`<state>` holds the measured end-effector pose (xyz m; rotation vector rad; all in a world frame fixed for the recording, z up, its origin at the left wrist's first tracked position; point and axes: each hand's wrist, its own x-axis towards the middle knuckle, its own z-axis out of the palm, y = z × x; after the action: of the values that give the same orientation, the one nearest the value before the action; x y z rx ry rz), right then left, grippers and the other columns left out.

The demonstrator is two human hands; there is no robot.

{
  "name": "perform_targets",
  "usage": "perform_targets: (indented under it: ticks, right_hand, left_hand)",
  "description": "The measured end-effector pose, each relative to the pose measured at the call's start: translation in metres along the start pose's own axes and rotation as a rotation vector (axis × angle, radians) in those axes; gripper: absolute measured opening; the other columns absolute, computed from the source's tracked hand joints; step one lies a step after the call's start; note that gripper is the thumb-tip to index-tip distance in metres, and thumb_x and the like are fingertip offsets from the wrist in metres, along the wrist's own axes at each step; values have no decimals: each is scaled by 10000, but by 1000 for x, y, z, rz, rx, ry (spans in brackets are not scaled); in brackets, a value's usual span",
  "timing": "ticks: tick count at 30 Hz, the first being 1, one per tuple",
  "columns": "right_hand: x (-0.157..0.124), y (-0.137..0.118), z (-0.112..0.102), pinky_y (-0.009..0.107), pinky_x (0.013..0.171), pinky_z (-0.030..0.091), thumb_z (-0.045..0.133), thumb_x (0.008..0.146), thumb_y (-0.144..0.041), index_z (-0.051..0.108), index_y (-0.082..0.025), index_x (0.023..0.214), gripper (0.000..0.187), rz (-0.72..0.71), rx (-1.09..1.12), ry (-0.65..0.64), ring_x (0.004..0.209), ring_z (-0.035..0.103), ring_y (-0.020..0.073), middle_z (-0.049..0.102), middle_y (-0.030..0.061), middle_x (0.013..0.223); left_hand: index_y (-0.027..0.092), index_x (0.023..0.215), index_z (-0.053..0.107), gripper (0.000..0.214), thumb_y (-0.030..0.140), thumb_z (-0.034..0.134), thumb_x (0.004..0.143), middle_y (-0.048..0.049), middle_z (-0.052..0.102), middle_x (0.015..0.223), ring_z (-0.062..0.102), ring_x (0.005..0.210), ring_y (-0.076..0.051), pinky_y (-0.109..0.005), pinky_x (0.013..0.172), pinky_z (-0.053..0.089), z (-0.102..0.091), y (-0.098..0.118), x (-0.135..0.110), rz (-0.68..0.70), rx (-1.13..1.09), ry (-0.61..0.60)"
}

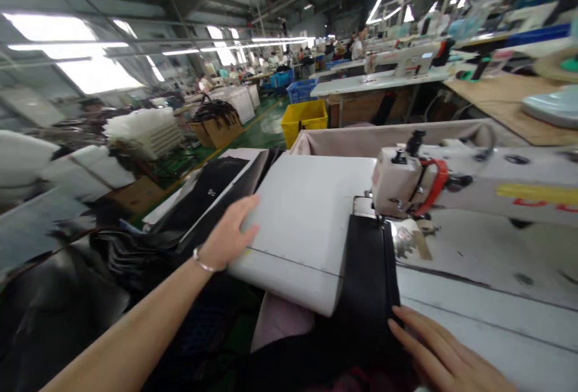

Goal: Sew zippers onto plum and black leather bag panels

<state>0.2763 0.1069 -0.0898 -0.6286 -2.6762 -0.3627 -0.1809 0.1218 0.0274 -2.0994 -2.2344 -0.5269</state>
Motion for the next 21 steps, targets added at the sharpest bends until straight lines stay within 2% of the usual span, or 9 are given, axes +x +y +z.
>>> perform_targets:
  ticks: [2,4,5,8,10,13,15,17,21]
  right_hand:
    - [6,-15,-11,336,790,602,356,717,-19,448,-170,1368,675,66,-65,-49,1212,504,249,412,99,1424]
    - [12,-25,-14,374,818,588,352,750,12,476,-143,1332,615,121,-50,-74,1243,467,271,420,125,1415]
    - [15,-28,-14,382,825,582,376,783,1,493,-132,1311,557,141,-31,-70,1245,463,280,438,137,1400]
    - [19,-32,-10,381,850,566,459,861,-73,545,-137,1255,408,195,27,-5,1229,481,285,505,146,1343]
    - [20,-31,-9,385,873,552,451,889,-93,567,-155,1232,367,233,68,31,1212,497,277,537,134,1313]
    - [19,-28,-13,386,880,542,411,923,-112,595,-158,1189,328,221,182,54,1159,531,264,594,117,1237]
    - [19,-26,-20,370,852,549,399,938,-124,617,-137,1139,297,169,267,90,1079,571,248,637,108,1150]
    - [20,-27,-28,351,814,558,387,944,-117,633,-122,1093,287,125,323,125,998,601,227,663,91,1084]
    - [21,-31,-42,326,796,567,357,945,-98,647,-124,1070,317,90,382,88,971,612,212,677,61,1059]
  left_hand:
    - [181,1474,188,828,317,598,768,-78,191,1544,192,1414,-280,-455,1172,216,36,69,-26,568,2,-293]
    - [222,1479,175,744,206,529,825,-49,161,1555,163,1426,-262,-488,1173,197,66,117,-52,874,71,-306]
    - [234,1473,197,675,175,479,863,-42,194,1547,187,1421,-246,-487,1169,212,78,132,-60,953,108,-272]
    - [218,1453,266,541,169,388,928,-60,353,1481,313,1365,-230,-476,1157,253,103,148,-62,1040,149,-193]
    - [188,1455,271,565,237,432,915,-91,449,1406,410,1277,-260,-479,1131,295,107,148,-50,1073,106,-243]
    - [223,1462,254,655,248,491,853,-110,526,1288,502,1122,-270,-460,1032,396,103,152,-30,1069,35,-383]
    - [246,1458,256,705,270,529,809,-126,479,1323,466,1177,-283,-464,1039,380,98,157,-21,1062,-26,-454]
    - [226,1452,265,751,323,564,769,-142,357,1434,333,1318,-300,-480,1110,287,95,161,-17,1084,-88,-501]
    - [197,1449,260,883,333,641,665,-122,194,1534,128,1421,-284,-490,1177,109,96,162,-17,1109,-93,-567]
